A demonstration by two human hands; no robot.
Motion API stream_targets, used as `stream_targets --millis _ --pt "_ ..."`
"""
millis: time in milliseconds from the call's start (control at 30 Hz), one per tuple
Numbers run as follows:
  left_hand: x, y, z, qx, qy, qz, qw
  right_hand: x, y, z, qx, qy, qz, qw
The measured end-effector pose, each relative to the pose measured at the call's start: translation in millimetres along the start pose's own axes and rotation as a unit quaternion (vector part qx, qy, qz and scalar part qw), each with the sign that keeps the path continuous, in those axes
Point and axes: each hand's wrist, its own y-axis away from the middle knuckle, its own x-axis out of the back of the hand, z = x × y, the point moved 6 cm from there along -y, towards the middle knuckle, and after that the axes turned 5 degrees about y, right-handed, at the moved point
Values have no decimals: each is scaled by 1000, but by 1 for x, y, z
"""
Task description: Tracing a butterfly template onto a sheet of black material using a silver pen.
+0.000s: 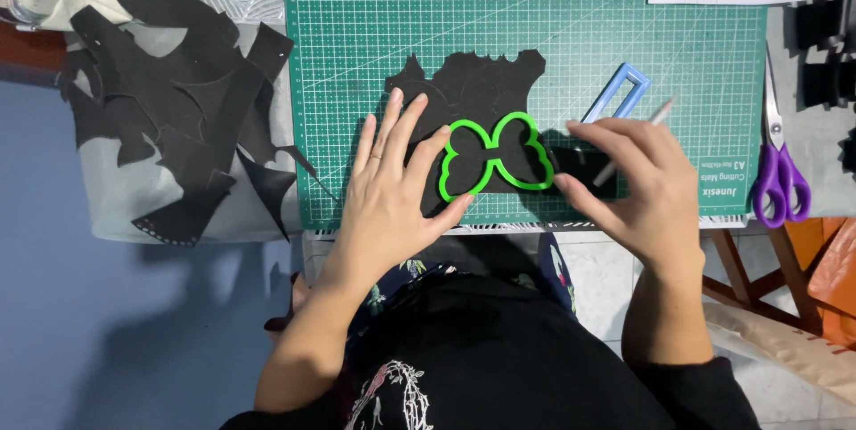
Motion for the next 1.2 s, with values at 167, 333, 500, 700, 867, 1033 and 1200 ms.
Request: stream_targets --millis 167,333,500,700,867,1033,1200 --pt "0 0 0 -2 -7 0 1000 -12 -14 -10 50 74 -25 996" --pt "1 0 0 -2 -8 0 1000 -20 -22 -11 76 89 -60 991" --pt "-1 1 -1 0 -12 2 1000 -21 -24 -10 81 95 -74 989" --pt "-2 2 -1 2 -16 2 1000 -26 -26 -6 123 101 -77 984" --pt "-1 4 -3 1 -17 2 1000 -25 -30 -8 139 93 -78 983" --pt "10 -6 -15 -30 43 -64 997 -26 -30 -8 143 127 -88 978" --pt "10 -21 -26 -77 43 -99 991 -26 -30 -10 149 150 -87 974"
